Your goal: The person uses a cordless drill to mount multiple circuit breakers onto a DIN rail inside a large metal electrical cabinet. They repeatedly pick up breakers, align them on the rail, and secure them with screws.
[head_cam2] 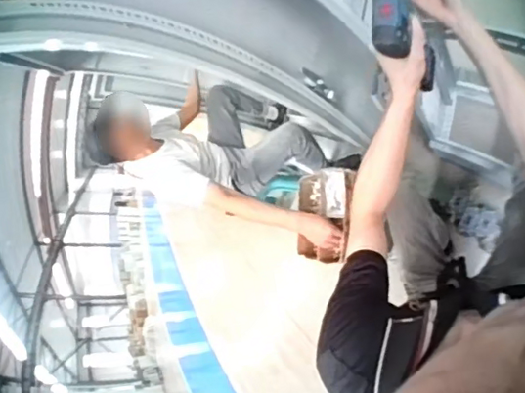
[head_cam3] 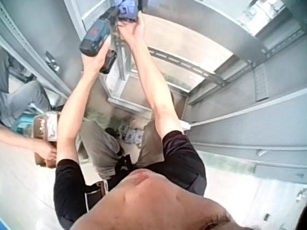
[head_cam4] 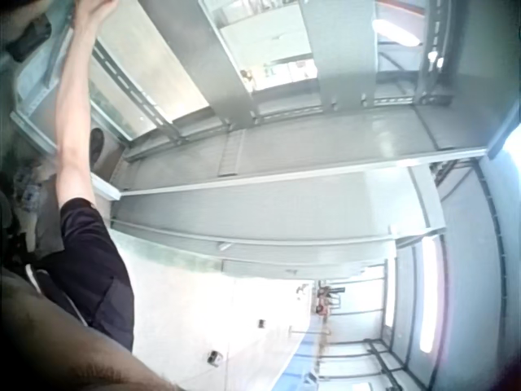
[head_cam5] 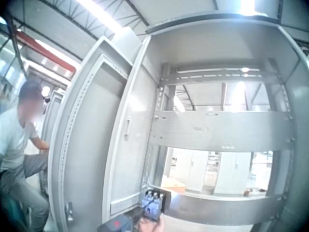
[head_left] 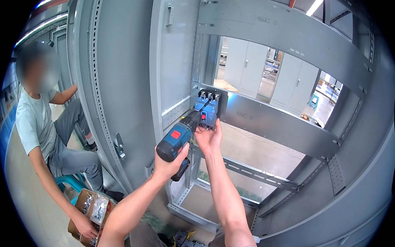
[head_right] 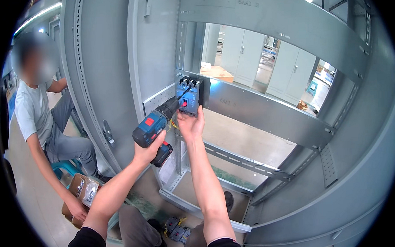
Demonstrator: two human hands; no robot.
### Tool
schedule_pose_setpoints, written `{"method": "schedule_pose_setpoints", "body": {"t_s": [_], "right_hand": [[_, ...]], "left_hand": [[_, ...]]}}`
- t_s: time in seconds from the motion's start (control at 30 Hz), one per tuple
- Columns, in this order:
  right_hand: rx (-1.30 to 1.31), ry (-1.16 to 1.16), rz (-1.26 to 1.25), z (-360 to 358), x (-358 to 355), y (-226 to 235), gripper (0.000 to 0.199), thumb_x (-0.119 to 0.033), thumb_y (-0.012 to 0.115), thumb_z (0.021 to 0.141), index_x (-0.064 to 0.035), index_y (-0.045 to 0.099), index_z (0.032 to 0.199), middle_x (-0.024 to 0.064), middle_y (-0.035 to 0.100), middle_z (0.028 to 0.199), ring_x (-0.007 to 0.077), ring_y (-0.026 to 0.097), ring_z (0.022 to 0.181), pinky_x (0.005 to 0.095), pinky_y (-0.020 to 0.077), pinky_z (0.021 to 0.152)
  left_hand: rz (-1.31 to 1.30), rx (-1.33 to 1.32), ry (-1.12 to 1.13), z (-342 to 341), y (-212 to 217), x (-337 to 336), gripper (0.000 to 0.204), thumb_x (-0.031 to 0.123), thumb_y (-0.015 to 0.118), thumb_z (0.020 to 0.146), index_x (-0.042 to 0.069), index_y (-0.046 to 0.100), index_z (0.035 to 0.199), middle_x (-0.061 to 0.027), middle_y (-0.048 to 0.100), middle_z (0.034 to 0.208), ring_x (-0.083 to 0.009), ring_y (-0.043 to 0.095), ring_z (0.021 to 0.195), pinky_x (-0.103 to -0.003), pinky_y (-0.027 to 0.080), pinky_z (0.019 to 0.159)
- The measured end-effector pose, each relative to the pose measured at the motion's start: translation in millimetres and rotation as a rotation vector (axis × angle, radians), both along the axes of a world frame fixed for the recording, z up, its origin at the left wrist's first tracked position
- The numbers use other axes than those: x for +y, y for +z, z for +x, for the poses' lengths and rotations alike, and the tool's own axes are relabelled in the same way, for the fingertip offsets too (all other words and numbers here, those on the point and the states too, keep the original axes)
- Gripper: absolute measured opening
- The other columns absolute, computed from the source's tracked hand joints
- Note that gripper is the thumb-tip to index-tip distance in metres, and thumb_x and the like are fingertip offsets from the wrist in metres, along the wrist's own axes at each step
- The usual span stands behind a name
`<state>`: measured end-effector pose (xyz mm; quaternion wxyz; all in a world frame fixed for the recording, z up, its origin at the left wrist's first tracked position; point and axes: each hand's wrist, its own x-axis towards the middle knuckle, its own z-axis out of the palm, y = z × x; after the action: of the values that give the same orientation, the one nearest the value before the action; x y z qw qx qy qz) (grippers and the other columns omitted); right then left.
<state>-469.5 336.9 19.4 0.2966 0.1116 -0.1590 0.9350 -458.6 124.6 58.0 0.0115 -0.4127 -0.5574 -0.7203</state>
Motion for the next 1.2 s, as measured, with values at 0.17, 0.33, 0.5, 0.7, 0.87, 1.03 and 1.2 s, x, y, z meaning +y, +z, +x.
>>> {"method": "schedule_pose_setpoints", "body": {"t_s": [0.17, 0.33, 0.5, 0.7, 0.87, 1.03, 1.2], "right_hand": [[-0.026, 0.006, -0.023, 4.9, -26.1, 23.2, 0.049, -0.048, 0.051, 0.095, -0.0062, 0.054, 0.121, 0.0151, 0.058, 0.114, 0.0313, 0.052, 0.101, 0.0353, 0.0438, 0.078], [0.050, 0.045, 0.000, 1.7, -14.7, 20.4, 0.049, -0.048, 0.051, 0.095, -0.0053, 0.054, 0.121, 0.0158, 0.058, 0.113, 0.0326, 0.053, 0.099, 0.0356, 0.0453, 0.076], [-0.017, -0.072, -0.002, 3.7, -14.7, 24.1, 0.050, -0.047, 0.051, 0.096, -0.0037, 0.053, 0.121, 0.0160, 0.058, 0.113, 0.0327, 0.053, 0.099, 0.0354, 0.0453, 0.075], [-0.010, -0.060, -0.019, 1.3, -17.9, 23.7, 0.049, -0.046, 0.051, 0.096, -0.0039, 0.053, 0.121, 0.0150, 0.058, 0.113, 0.0315, 0.052, 0.101, 0.0351, 0.0447, 0.079], [0.020, -0.022, -0.023, 1.0, -16.7, 25.1, 0.046, -0.045, 0.049, 0.097, -0.0048, 0.054, 0.119, 0.0138, 0.059, 0.112, 0.0287, 0.053, 0.098, 0.0355, 0.0442, 0.078], [0.009, -0.051, -0.013, -0.4, -19.8, 28.6, 0.042, -0.042, 0.045, 0.099, -0.0060, 0.057, 0.116, 0.0126, 0.062, 0.110, 0.0254, 0.055, 0.092, 0.0360, 0.0440, 0.076], [0.036, -0.074, -0.039, -2.3, -20.7, 26.0, 0.044, -0.043, 0.049, 0.098, -0.0045, 0.054, 0.119, 0.0139, 0.059, 0.114, 0.0274, 0.054, 0.100, 0.0366, 0.0452, 0.081]], "left_hand": [[0.049, -0.009, 0.013, 4.9, 11.4, -3.3, 0.010, 0.010, 0.069, 0.086, 0.006, 0.061, 0.084, 0.0032, 0.058, 0.069, -0.0056, 0.054, 0.057, -0.025, 0.045, 0.052], [0.023, -0.133, -0.085, -1.5, 22.8, -1.1, 0.019, 0.010, 0.071, 0.083, 0.001, 0.065, 0.098, -0.0005, 0.066, 0.085, -0.0074, 0.059, 0.075, -0.027, 0.049, 0.067], [-0.013, -0.097, -0.079, -6.3, 28.2, -7.3, 0.019, 0.010, 0.071, 0.083, 0.001, 0.066, 0.098, -0.0009, 0.066, 0.087, -0.0077, 0.059, 0.077, -0.027, 0.050, 0.069], [-0.037, -0.116, -0.039, -3.9, 34.8, -8.2, 0.019, 0.010, 0.071, 0.083, 0.001, 0.066, 0.099, -0.0004, 0.066, 0.086, -0.0078, 0.060, 0.077, -0.028, 0.050, 0.069], [0.016, -0.041, -0.052, -7.0, 33.8, -5.0, 0.011, 0.012, 0.068, 0.086, 0.004, 0.062, 0.091, 0.0017, 0.060, 0.073, -0.0070, 0.055, 0.061, -0.025, 0.045, 0.055], [-0.008, -0.091, -0.059, -11.6, 32.3, -6.1, 0.020, 0.009, 0.070, 0.083, 0.001, 0.065, 0.101, -0.0013, 0.066, 0.088, -0.0086, 0.060, 0.079, -0.028, 0.050, 0.070], [-0.010, -0.065, -0.077, -13.5, 34.9, -8.1, 0.022, 0.010, 0.071, 0.083, 0.000, 0.066, 0.102, -0.0023, 0.067, 0.088, -0.0088, 0.060, 0.079, -0.028, 0.050, 0.071]]}}
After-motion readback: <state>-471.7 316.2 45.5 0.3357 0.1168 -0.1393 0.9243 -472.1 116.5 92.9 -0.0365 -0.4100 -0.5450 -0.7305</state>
